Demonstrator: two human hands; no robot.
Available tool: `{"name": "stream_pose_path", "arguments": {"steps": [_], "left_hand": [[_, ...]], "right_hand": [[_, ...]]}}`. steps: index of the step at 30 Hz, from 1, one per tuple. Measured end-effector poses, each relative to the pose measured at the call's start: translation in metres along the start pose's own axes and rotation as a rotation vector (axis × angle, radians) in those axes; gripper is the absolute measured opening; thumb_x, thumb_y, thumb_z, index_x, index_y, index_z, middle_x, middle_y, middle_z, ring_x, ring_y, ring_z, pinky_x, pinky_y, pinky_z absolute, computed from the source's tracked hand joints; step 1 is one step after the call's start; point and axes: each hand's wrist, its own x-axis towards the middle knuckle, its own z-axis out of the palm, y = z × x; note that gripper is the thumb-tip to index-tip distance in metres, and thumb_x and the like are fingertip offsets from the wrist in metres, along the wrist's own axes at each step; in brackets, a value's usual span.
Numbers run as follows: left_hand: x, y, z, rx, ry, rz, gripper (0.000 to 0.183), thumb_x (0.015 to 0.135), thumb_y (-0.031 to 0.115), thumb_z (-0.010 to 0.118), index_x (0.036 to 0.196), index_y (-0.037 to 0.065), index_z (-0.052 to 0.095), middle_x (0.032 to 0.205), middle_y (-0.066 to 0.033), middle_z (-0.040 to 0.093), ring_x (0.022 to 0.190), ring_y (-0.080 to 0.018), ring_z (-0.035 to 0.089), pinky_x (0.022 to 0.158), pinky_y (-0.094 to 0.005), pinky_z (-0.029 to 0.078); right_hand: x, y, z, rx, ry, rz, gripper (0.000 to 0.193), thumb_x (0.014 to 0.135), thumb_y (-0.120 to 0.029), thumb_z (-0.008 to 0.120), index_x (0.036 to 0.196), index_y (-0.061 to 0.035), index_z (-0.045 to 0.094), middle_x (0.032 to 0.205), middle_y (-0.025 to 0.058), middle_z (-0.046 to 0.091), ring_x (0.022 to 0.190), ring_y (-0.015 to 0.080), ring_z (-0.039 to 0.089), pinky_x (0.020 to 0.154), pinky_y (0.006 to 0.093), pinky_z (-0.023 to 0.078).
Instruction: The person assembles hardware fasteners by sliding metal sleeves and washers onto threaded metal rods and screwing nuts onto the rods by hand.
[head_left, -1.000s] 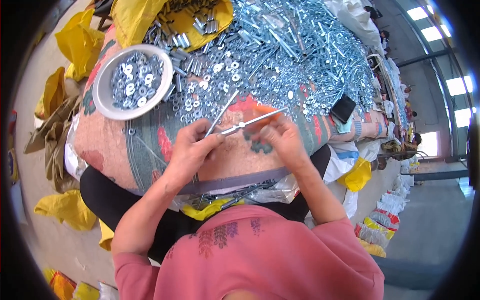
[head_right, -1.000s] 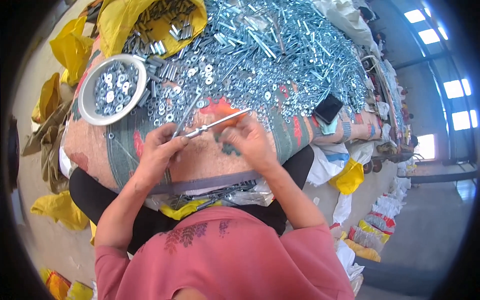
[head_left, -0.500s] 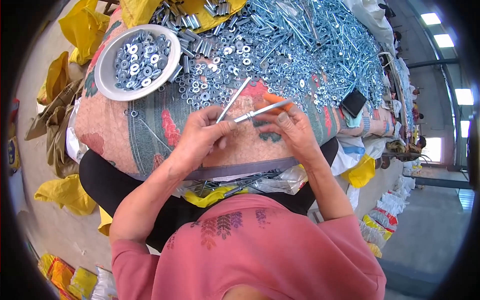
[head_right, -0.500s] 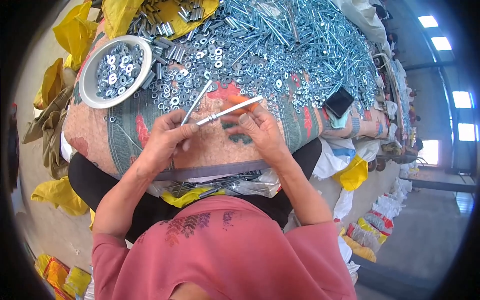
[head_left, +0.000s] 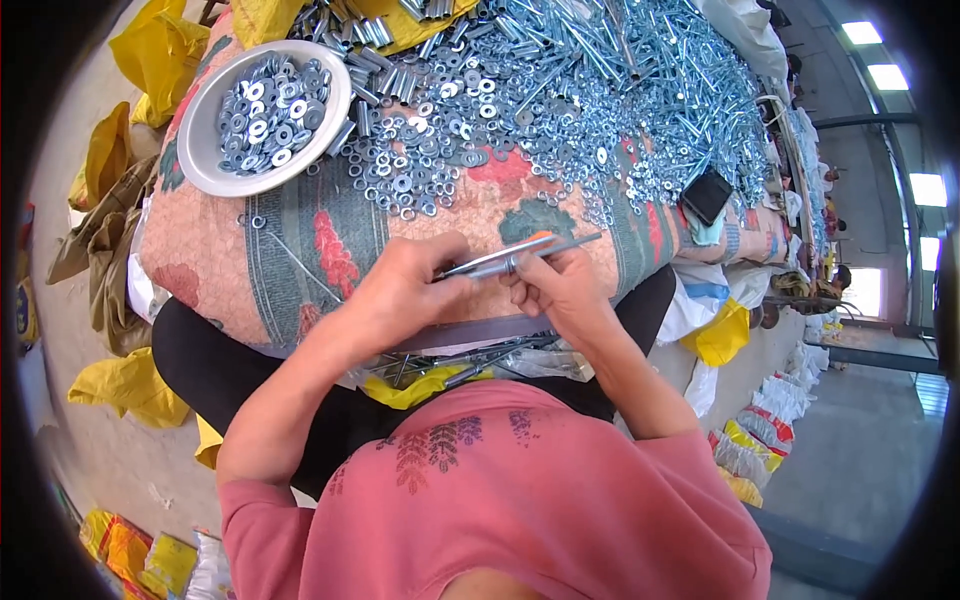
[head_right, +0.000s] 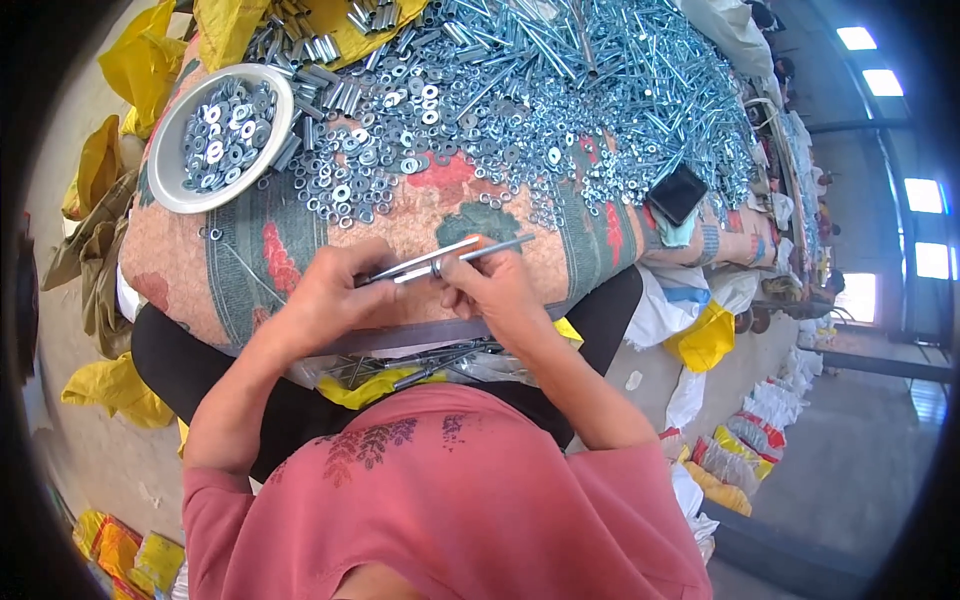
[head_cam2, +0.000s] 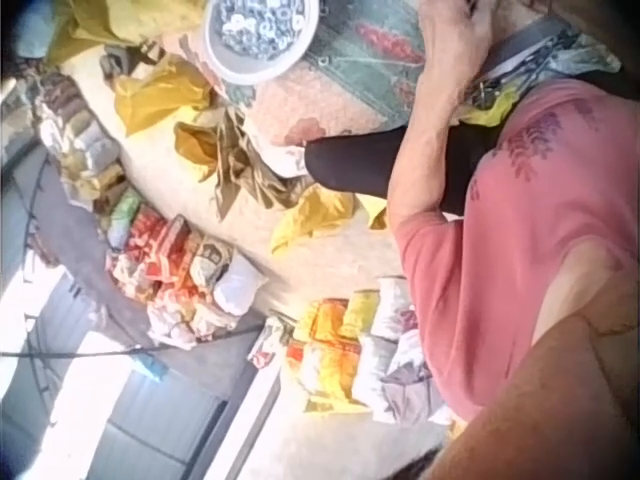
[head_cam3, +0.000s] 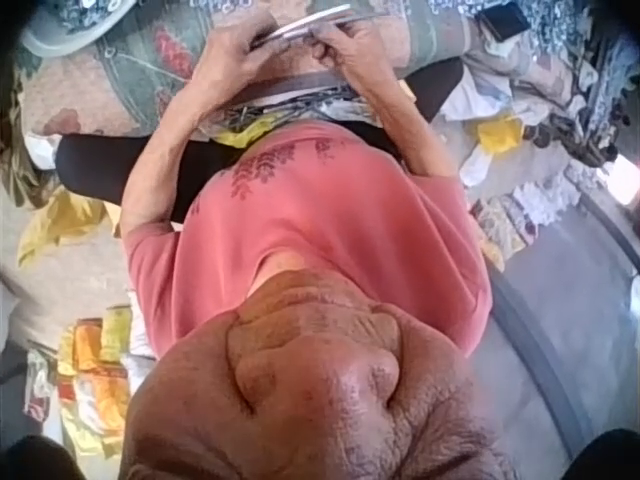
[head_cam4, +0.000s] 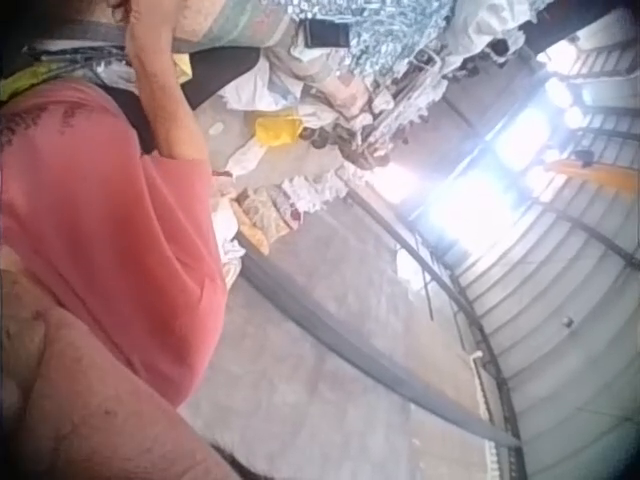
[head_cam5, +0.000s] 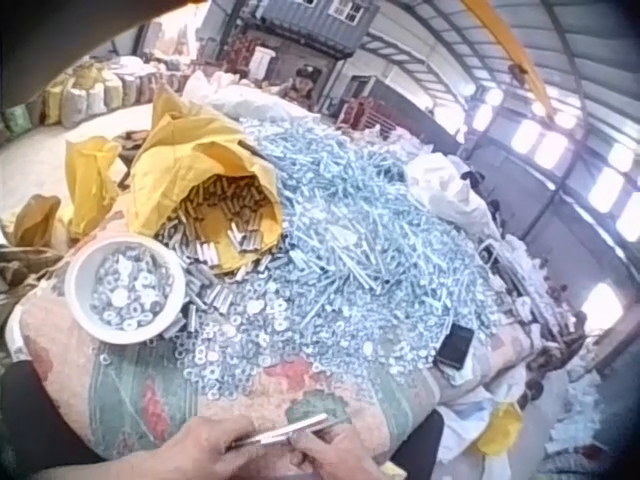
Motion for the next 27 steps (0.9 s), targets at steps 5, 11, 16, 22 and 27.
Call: {"name": "stream_pose_path", "arguments": {"steps": [5, 11, 16, 22, 27], "left_hand": [[0.003, -0.001, -0.005, -0.350, 0.046, -0.075, 0.019, 0.084, 0.018, 0.060, 0.076, 0.002, 0.054, 0.060, 0.0034, 0.049, 0.056, -0.0054, 0.044, 0.047, -0.0225, 0.034], [0.007, -0.006, 0.005, -0.532, -0.006, -0.173, 0.026, 0.089, 0.028, 0.056, 0.080, 0.004, 0.053, 0.051, 0.0035, 0.043, 0.041, -0.0031, 0.034, 0.037, -0.0195, 0.023], [0.004, -0.008, 0.001, -0.554, -0.001, -0.190, 0.025, 0.089, 0.026, 0.056, 0.075, 0.005, 0.052, 0.051, 0.0033, 0.044, 0.042, -0.0025, 0.035, 0.037, -0.0194, 0.024], [0.004, -0.003, 0.005, -0.666, -0.033, -0.255, 0.022, 0.088, 0.022, 0.055, 0.073, 0.006, 0.052, 0.053, 0.0024, 0.046, 0.042, -0.0029, 0.035, 0.037, -0.0197, 0.024], [0.006, -0.003, 0.005, -0.852, -0.024, -0.314, 0.018, 0.089, 0.019, 0.055, 0.078, 0.006, 0.053, 0.054, 0.0017, 0.048, 0.040, -0.0026, 0.035, 0.036, -0.0182, 0.023]], "right_hand": [[-0.001, -0.046, -0.029, -0.489, -0.023, -0.193, 0.032, 0.083, -0.007, 0.054, 0.114, -0.0046, 0.058, 0.092, 0.0046, 0.064, 0.085, 0.0101, 0.059, 0.070, 0.0227, 0.046], [0.082, -0.045, -0.123, -1.581, 0.678, -0.895, 0.025, 0.077, -0.012, 0.063, 0.101, -0.0045, 0.062, 0.085, 0.0108, 0.061, 0.071, 0.0217, 0.059, 0.067, 0.0303, 0.046], [0.067, -0.046, -0.107, -1.507, 0.600, -0.676, 0.017, 0.073, -0.011, 0.067, 0.088, -0.0048, 0.062, 0.083, 0.0114, 0.058, 0.079, 0.0265, 0.057, 0.070, 0.0342, 0.046], [0.057, -0.062, -0.108, -1.203, 0.553, -0.484, 0.014, 0.073, -0.008, 0.064, 0.086, -0.0031, 0.062, 0.080, 0.0119, 0.061, 0.071, 0.0236, 0.061, 0.067, 0.0313, 0.046], [0.053, -0.067, -0.104, -1.333, 0.616, -0.440, 0.011, 0.077, -0.010, 0.061, 0.086, -0.0041, 0.063, 0.076, 0.0136, 0.061, 0.070, 0.0272, 0.061, 0.067, 0.0330, 0.046]]}}
